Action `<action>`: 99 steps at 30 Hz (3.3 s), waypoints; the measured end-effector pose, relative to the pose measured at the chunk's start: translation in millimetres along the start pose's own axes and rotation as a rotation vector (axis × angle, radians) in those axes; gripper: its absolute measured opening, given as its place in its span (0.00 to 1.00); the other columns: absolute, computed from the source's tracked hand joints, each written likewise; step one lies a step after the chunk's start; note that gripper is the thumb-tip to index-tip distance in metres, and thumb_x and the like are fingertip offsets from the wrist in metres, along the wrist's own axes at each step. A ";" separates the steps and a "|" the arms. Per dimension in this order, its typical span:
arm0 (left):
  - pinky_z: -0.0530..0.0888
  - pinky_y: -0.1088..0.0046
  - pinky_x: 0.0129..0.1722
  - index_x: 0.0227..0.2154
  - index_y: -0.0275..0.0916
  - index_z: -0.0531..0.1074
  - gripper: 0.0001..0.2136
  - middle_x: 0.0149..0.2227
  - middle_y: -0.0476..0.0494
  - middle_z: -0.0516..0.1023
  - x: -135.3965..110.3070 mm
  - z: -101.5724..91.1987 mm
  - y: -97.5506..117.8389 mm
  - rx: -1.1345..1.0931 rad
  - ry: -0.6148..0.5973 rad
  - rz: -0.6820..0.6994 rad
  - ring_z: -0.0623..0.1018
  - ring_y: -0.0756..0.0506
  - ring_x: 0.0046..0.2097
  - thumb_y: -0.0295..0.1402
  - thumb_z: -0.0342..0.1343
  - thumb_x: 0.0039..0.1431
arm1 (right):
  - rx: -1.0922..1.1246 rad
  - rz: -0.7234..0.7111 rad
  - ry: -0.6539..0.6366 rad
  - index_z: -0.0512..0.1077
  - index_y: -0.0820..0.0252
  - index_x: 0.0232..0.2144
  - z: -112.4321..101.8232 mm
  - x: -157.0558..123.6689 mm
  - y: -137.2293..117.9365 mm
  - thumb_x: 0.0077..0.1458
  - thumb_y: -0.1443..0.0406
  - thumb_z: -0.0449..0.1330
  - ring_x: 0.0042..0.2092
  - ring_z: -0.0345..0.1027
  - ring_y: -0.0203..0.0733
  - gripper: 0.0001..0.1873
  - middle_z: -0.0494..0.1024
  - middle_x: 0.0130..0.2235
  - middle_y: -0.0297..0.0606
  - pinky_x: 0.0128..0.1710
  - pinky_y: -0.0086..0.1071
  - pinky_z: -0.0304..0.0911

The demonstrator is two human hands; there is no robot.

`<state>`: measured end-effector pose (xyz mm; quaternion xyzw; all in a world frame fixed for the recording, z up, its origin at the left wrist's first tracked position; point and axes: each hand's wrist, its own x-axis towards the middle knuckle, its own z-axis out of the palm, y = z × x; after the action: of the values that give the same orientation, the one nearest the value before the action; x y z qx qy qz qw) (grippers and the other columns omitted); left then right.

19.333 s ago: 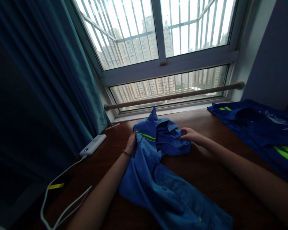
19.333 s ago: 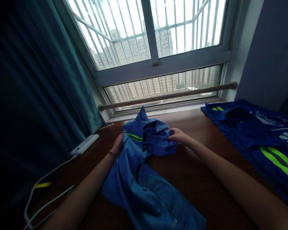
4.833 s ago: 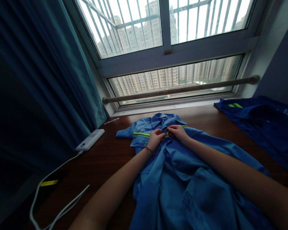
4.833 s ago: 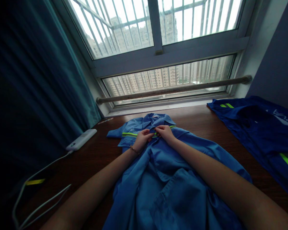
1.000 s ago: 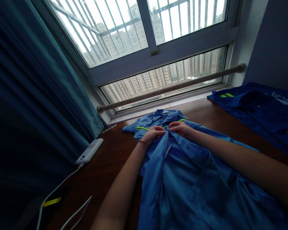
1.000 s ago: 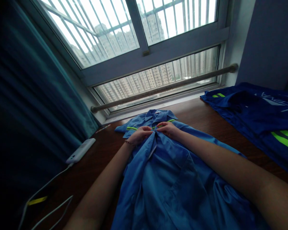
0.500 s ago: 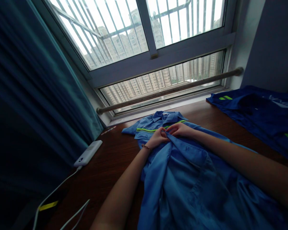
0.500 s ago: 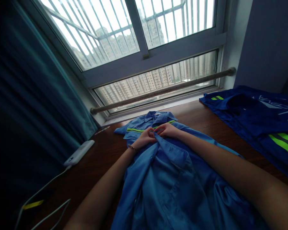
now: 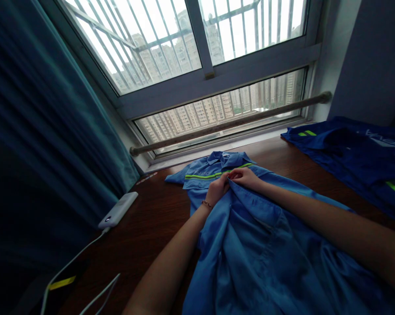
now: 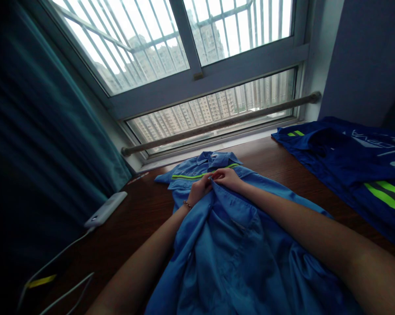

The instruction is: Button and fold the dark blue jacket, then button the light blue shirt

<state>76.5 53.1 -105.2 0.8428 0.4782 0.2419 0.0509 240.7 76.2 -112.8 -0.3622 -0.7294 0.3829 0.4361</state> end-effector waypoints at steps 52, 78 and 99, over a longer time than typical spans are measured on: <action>0.58 0.70 0.31 0.26 0.43 0.70 0.12 0.34 0.48 0.70 -4.5 -5.9 10.1 0.500 0.317 0.113 0.66 0.47 0.35 0.39 0.44 0.57 | -0.058 0.012 0.041 0.74 0.65 0.29 0.2 -2.6 -3.1 0.49 0.60 0.52 0.34 0.67 0.41 0.15 0.76 0.31 0.38 0.34 0.30 0.60; 0.62 0.69 0.36 0.32 0.40 0.68 0.07 0.36 0.45 0.69 -2.1 -5.7 9.3 0.454 0.260 0.161 0.67 0.45 0.38 0.36 0.51 0.51 | 0.232 0.180 0.000 0.71 0.66 0.27 -1.7 -2.8 -6.3 0.37 0.64 0.59 0.25 0.61 0.32 0.12 0.71 0.25 0.33 0.26 0.26 0.55; 0.59 0.67 0.38 0.31 0.41 0.69 0.10 0.34 0.46 0.72 -3.9 -5.3 8.5 0.539 0.354 0.323 0.69 0.47 0.38 0.31 0.42 0.59 | 0.307 0.210 0.036 0.72 0.65 0.29 -4.3 -4.1 -10.7 0.38 0.62 0.60 0.24 0.60 0.31 0.14 0.71 0.22 0.32 0.23 0.25 0.55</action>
<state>79.1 44.5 -99.2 0.8356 0.3869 0.2542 -0.2957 244.1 68.9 -103.5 -0.3723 -0.6127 0.5266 0.4568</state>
